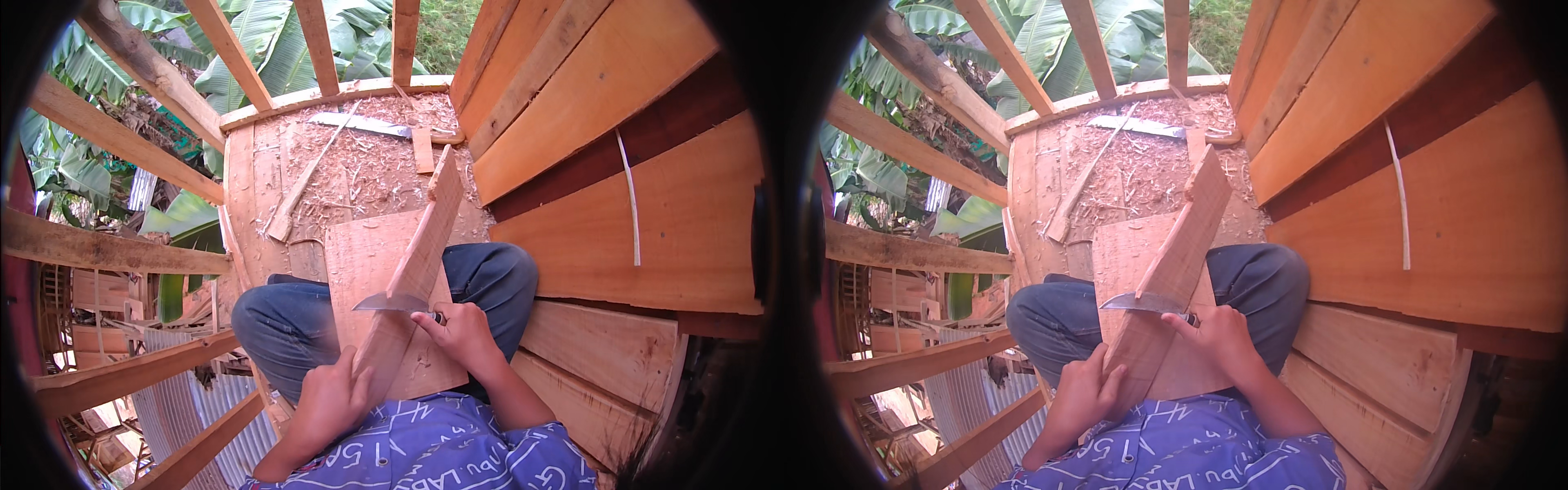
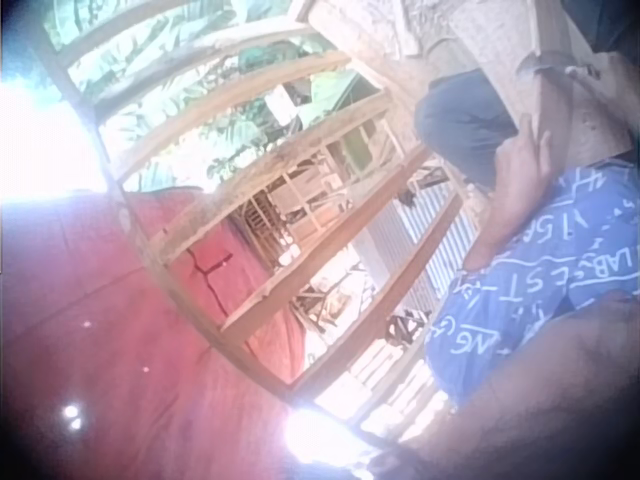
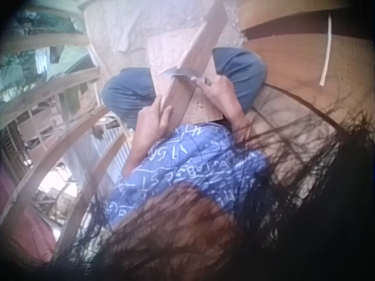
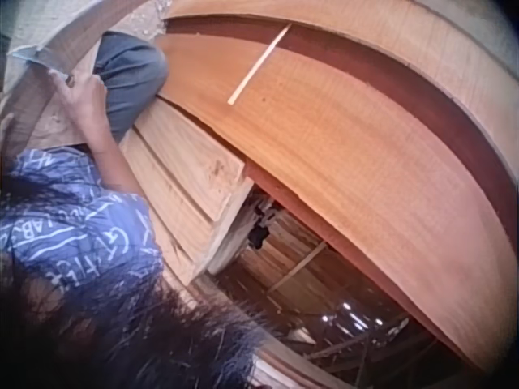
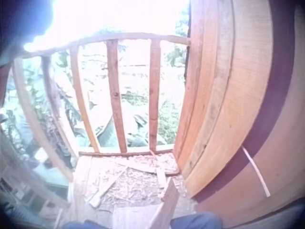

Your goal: The person sits cross-legged on a wooden floor and uses a curved knife to shave thin layers off a rectangular piece of wood. The person holds the wood with one hand and scrapes the surface with the knife in the other hand, creating wood shavings.

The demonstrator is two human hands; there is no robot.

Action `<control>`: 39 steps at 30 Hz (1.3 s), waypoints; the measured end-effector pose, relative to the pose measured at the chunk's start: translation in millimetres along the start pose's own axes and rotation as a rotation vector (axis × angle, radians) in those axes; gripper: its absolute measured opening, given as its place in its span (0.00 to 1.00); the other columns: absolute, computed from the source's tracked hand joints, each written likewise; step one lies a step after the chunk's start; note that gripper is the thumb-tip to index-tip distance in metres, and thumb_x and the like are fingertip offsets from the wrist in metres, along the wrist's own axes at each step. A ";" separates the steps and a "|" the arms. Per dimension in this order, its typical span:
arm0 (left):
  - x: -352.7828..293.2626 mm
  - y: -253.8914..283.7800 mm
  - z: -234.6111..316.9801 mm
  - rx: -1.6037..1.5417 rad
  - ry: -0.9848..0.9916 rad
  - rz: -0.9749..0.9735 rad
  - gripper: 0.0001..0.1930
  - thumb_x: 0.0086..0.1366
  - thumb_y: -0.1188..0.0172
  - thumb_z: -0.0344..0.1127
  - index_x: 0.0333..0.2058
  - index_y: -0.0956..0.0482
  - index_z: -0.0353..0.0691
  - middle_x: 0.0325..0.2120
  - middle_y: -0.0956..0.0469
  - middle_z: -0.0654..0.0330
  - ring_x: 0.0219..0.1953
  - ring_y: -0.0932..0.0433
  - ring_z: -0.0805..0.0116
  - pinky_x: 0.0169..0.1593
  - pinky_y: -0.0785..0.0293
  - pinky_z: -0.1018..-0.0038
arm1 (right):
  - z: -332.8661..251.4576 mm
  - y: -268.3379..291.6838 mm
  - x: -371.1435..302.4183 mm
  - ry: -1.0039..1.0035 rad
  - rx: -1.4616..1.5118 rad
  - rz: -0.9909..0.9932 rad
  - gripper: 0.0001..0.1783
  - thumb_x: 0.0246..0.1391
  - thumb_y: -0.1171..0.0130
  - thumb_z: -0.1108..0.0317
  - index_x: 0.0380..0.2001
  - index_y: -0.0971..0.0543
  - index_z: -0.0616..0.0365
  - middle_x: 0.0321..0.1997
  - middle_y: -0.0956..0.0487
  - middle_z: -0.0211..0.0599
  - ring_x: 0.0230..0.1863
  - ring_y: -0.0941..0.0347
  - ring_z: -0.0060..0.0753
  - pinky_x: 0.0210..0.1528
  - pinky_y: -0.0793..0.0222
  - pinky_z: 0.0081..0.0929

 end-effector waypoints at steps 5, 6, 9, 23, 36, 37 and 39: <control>1.0 -1.4 -4.5 -0.006 -0.001 0.024 0.15 0.63 0.41 0.37 0.43 0.26 0.31 0.23 0.23 0.36 0.30 0.22 0.34 0.34 0.27 0.51 | -7.5 -19.3 -24.2 0.201 0.585 -0.235 0.16 0.63 0.41 0.61 0.43 0.22 0.65 0.30 0.22 0.34 0.20 0.30 0.22 0.21 0.34 0.31; 1.3 -1.6 -4.2 -0.012 -0.003 0.018 0.15 0.63 0.41 0.37 0.43 0.26 0.31 0.23 0.24 0.36 0.30 0.22 0.34 0.34 0.27 0.50 | 2.5 -31.0 -31.8 0.069 0.700 -0.398 0.15 0.64 0.42 0.62 0.45 0.22 0.64 0.30 0.22 0.32 0.19 0.31 0.20 0.21 0.35 0.27; 0.1 -2.0 -5.1 -0.024 0.003 0.010 0.15 0.63 0.41 0.37 0.43 0.26 0.32 0.22 0.24 0.36 0.30 0.22 0.34 0.34 0.27 0.50 | -9.4 -34.3 -51.2 -0.158 0.914 -0.684 0.15 0.66 0.44 0.65 0.50 0.24 0.63 0.30 0.23 0.29 0.19 0.35 0.13 0.19 0.39 0.18; -0.2 -0.3 1.0 0.048 -0.001 0.004 0.15 0.63 0.40 0.39 0.42 0.26 0.33 0.21 0.24 0.37 0.28 0.22 0.35 0.32 0.27 0.51 | 20.3 -14.1 -38.8 0.065 0.835 -0.364 0.17 0.62 0.39 0.71 0.53 0.22 0.65 0.24 0.24 0.25 0.18 0.37 0.09 0.18 0.44 0.14; 0.6 -3.8 -9.2 -0.033 0.055 -0.013 0.14 0.63 0.40 0.37 0.42 0.24 0.33 0.23 0.23 0.37 0.31 0.22 0.35 0.34 0.26 0.54 | 26.8 -13.8 -46.8 -0.083 0.969 -0.437 0.14 0.64 0.44 0.72 0.51 0.24 0.65 0.19 0.29 0.25 0.14 0.38 0.12 0.16 0.42 0.15; -1.6 -3.4 -7.7 -0.018 0.057 -0.015 0.14 0.63 0.40 0.37 0.42 0.24 0.33 0.23 0.23 0.37 0.31 0.22 0.34 0.34 0.26 0.54 | 23.7 -28.4 -44.0 -0.044 0.927 -0.468 0.14 0.63 0.42 0.71 0.50 0.24 0.65 0.21 0.27 0.25 0.16 0.36 0.12 0.18 0.41 0.15; -4.3 -3.5 -7.7 -0.024 0.054 -0.005 0.14 0.63 0.40 0.37 0.41 0.24 0.33 0.23 0.24 0.36 0.31 0.22 0.34 0.34 0.27 0.53 | 25.5 -37.0 -36.7 0.002 0.869 -0.414 0.15 0.62 0.40 0.71 0.50 0.23 0.66 0.23 0.25 0.24 0.20 0.34 0.12 0.21 0.38 0.15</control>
Point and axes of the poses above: each hand's wrist, its own x-axis towards the middle knuckle, its own y-axis out of the back of the hand, z = x × y, the point moved 8 cm from there along x, towards the middle knuckle
